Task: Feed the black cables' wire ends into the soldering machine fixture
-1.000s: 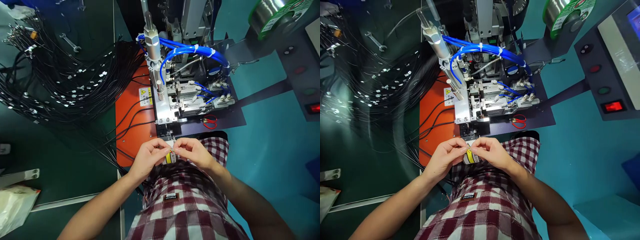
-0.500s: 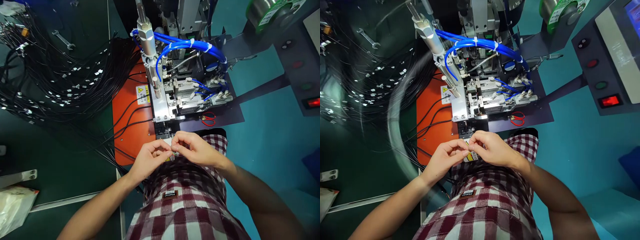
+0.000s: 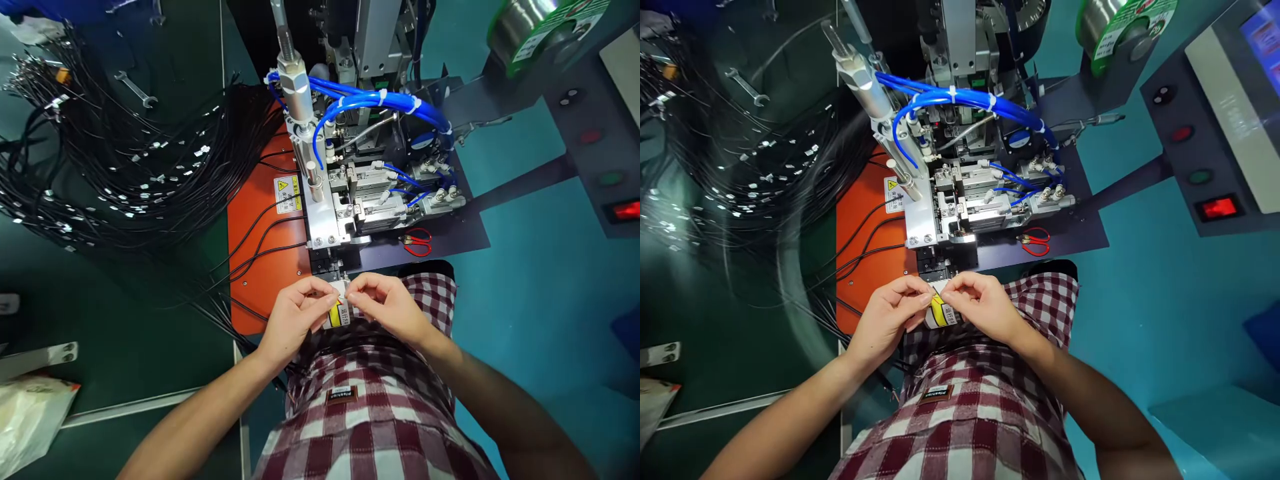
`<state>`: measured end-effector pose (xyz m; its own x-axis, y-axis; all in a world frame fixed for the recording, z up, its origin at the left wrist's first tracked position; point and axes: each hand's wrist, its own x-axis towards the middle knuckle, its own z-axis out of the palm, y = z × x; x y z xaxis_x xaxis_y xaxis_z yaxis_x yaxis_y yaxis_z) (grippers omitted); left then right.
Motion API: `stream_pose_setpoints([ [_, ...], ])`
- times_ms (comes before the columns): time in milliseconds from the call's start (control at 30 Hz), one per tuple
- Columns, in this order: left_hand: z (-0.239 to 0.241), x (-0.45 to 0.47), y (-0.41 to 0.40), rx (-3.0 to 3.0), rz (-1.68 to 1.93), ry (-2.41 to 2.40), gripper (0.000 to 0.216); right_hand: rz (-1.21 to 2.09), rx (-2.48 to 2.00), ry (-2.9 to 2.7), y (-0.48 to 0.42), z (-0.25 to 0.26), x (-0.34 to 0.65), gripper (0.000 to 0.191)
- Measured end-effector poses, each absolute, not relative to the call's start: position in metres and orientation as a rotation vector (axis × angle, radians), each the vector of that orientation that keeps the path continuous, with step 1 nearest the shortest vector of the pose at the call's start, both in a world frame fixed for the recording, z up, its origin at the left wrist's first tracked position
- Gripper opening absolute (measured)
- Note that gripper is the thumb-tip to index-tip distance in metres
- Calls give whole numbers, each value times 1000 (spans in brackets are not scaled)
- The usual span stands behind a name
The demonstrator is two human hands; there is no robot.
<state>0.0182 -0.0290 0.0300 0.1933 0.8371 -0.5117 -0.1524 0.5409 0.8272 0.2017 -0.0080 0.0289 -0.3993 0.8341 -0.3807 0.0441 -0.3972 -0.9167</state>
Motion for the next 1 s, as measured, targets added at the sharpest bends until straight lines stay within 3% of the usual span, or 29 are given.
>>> stream_pose_setpoints([
  [600, 29, 15, -29, 769, 739, 1123, 23, 2092, -1131, -1084, -9, 19, 200, 26],
  [867, 30, 15, -29, 756, 742, 1107, 23, 1533, -1215, -1430, -15, 26, 197, 8],
  [1000, 30, 16, -29, 752, 745, 1105, 22, 1433, -1193, -1473, -16, 25, 196, 7],
])
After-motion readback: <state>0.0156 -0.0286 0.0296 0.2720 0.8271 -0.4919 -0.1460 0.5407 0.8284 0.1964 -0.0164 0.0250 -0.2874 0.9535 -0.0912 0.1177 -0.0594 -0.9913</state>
